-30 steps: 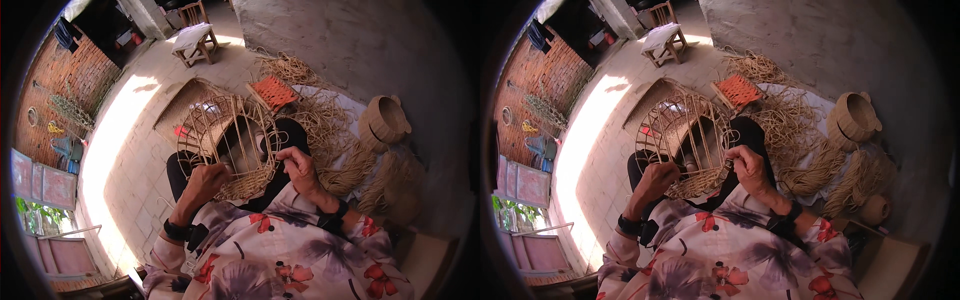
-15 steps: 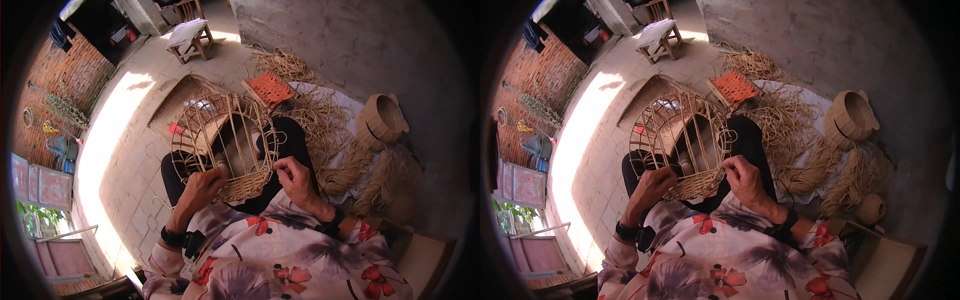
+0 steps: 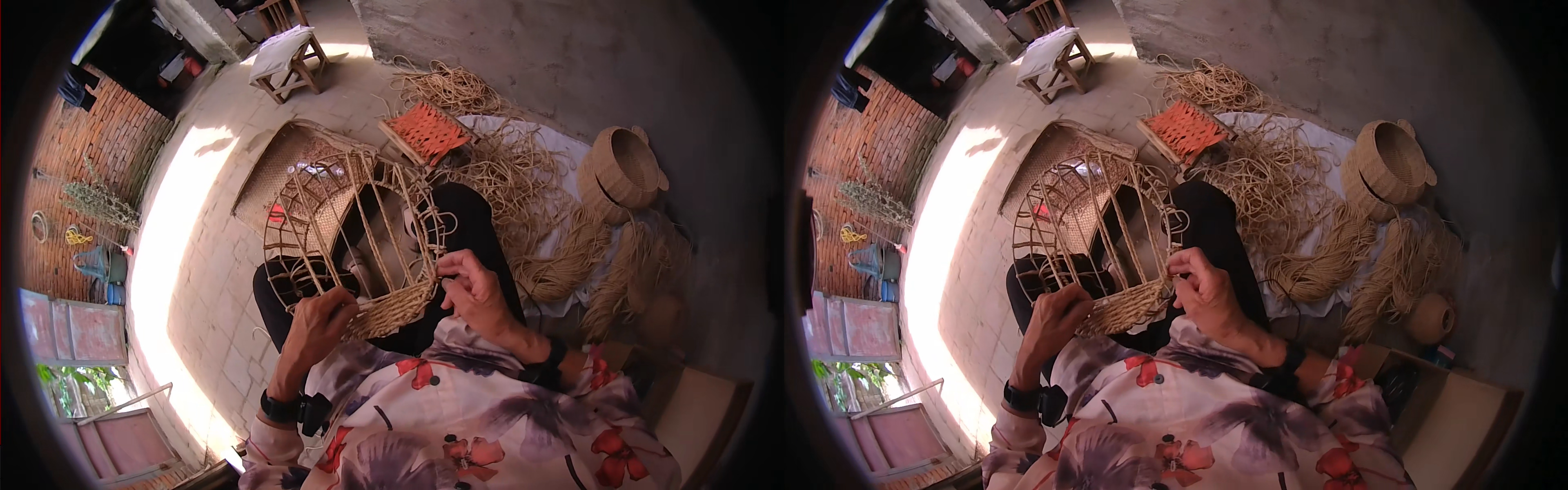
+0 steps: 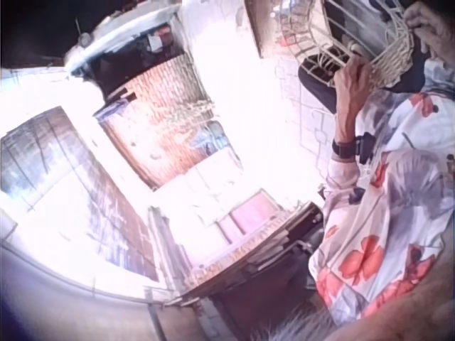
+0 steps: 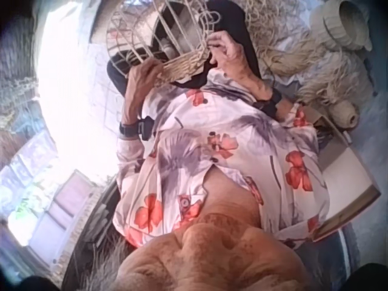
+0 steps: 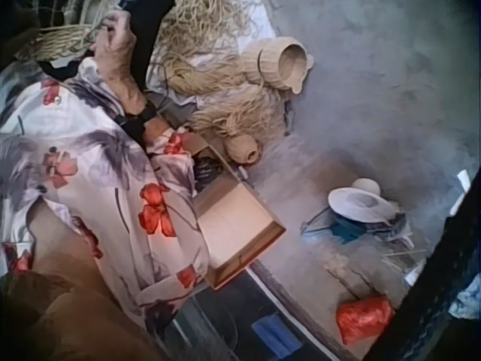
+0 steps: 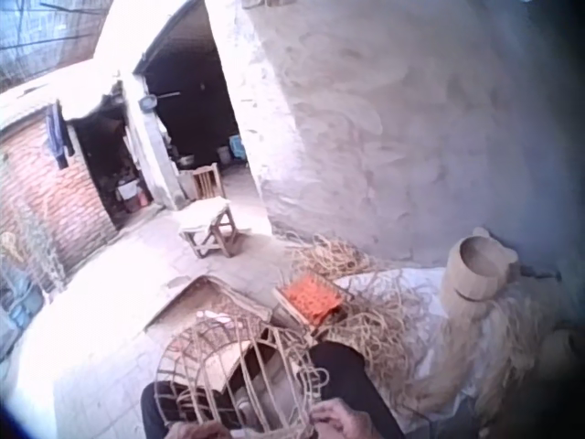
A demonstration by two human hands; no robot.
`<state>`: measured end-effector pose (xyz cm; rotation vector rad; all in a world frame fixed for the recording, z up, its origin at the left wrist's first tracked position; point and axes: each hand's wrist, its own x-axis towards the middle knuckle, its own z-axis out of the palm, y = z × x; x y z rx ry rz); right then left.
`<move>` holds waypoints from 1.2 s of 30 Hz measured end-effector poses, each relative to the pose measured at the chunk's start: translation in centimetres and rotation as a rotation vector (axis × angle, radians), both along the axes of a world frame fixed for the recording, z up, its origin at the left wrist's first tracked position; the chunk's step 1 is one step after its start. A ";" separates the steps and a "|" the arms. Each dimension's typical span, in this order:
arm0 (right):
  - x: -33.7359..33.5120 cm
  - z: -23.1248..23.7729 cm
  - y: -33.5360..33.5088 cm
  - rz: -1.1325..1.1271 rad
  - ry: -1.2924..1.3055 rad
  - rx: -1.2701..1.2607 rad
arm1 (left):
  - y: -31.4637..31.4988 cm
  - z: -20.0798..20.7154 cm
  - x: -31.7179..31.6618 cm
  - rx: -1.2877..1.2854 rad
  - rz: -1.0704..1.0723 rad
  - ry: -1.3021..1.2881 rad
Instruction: Weaving a basket using thin straw or wooden strips.
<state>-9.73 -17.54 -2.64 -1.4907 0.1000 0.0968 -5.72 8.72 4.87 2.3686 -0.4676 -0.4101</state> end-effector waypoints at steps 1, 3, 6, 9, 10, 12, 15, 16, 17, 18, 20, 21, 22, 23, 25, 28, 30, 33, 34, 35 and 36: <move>0.2 -0.1 0.1 -0.028 -0.051 -0.039 | 0.0 0.1 0.0 -0.005 0.004 0.008; 0.4 -0.3 0.1 -0.072 -0.100 -0.075 | -0.1 0.2 -0.1 -0.006 0.002 0.010; 1.1 -0.2 -0.1 -0.089 -0.155 -0.166 | -0.1 0.3 -0.2 0.006 -0.007 -0.029; 1.8 0.1 -0.3 -0.033 -0.255 -0.409 | 0.0 0.3 -0.4 0.013 -0.011 -0.052; 2.0 0.2 -0.2 -0.021 -0.246 -0.451 | 0.0 0.3 -0.5 0.010 -0.002 -0.041; 2.3 0.3 -0.2 -0.053 -0.318 -0.510 | 0.1 0.2 -0.6 0.013 -0.019 -0.080; 2.3 0.1 -0.2 -0.163 -0.435 -0.466 | 0.3 0.2 -0.8 0.008 -0.025 -0.096; 2.1 0.0 -0.4 -0.185 -0.390 -0.384 | 0.3 0.2 -0.9 0.003 -0.019 -0.091; 1.8 -0.1 -0.6 -0.206 -0.344 -0.301 | 0.3 0.2 -1.0 0.006 -0.012 -0.091; 1.6 -0.2 -0.8 -0.179 -0.277 -0.320 | 0.3 0.2 -1.0 0.007 -0.006 -0.086; 1.1 -0.5 -1.0 -0.108 -0.356 -0.390 | 0.1 0.3 -1.0 0.003 0.014 -0.097; 0.9 -0.6 -1.0 -0.069 -0.383 -0.404 | 0.0 0.3 -1.1 -0.002 0.032 -0.114; 0.8 -0.7 -0.9 -0.105 -0.429 -0.413 | 0.0 0.4 -1.1 -0.013 0.050 -0.125; 0.7 -0.8 -0.8 -0.137 -0.465 -0.403 | -0.1 0.4 -1.0 0.000 0.058 -0.149; 0.5 -0.9 -0.6 -0.163 -0.471 -0.377 | -0.2 0.6 -0.9 0.017 0.087 -0.168; 0.2 -0.8 -0.6 -0.150 -0.394 -0.345 | -0.3 0.6 -0.7 0.025 0.113 -0.122; 0.0 -0.6 -0.7 -0.143 -0.365 -0.345 | -0.3 0.6 -0.7 0.024 0.101 -0.125; -0.1 -0.4 -0.7 -0.138 -0.348 -0.316 | -0.2 0.4 -0.7 0.012 0.086 -0.125; -0.1 -0.4 -0.7 -0.146 -0.359 -0.327 | -0.2 0.4 -0.7 0.005 0.077 -0.128; -0.1 -0.4 -0.7 -0.152 -0.361 -0.319 | -0.2 0.4 -0.8 0.013 0.084 -0.125; -0.1 -0.4 -0.7 -0.154 -0.348 -0.300 | -0.1 0.4 -0.8 0.020 0.090 -0.122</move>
